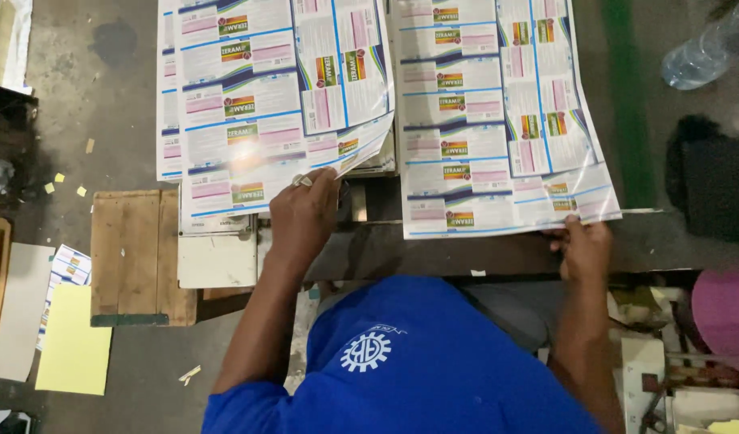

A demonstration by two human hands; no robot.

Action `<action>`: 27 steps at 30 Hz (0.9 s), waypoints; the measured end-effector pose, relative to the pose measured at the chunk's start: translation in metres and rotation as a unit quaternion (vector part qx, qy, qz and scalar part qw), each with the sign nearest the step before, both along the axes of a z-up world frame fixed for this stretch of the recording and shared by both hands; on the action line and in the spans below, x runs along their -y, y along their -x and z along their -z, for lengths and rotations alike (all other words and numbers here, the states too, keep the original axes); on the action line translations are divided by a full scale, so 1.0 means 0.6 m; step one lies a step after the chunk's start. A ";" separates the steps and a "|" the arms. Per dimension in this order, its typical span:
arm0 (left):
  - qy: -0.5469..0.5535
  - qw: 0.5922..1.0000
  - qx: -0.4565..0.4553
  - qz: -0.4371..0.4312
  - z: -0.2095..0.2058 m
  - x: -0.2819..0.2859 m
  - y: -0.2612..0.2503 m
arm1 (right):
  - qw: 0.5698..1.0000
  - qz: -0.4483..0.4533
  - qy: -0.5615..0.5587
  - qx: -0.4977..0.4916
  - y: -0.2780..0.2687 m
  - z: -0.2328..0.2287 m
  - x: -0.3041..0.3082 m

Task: The person stands at a workbench and sorts through a large stack of printed sheets. They repeatedly pick up sheets from the left side of the table and move them to the right side, creating a new pile. The person handles the papers by hand, occasionally adjusting the alignment of the stack.

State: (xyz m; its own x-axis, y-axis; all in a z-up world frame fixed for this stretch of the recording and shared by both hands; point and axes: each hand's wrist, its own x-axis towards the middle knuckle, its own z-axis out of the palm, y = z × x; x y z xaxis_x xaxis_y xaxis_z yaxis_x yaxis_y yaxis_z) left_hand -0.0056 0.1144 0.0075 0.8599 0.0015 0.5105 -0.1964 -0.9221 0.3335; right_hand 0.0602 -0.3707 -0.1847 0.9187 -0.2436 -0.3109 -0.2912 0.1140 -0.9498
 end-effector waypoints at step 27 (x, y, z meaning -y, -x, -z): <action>0.002 0.970 -0.022 0.244 0.027 0.131 -0.031 | 0.961 -0.175 -0.215 0.003 0.045 -0.081 -0.191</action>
State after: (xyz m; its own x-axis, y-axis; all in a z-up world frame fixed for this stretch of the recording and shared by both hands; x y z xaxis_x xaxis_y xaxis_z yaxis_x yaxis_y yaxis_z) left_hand 0.0129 0.0357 -0.0086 0.7802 -0.4085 0.4738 -0.5936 -0.7222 0.3549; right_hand 0.0330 -0.2561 -0.1364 0.9233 0.2304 -0.3074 -0.3772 0.3921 -0.8390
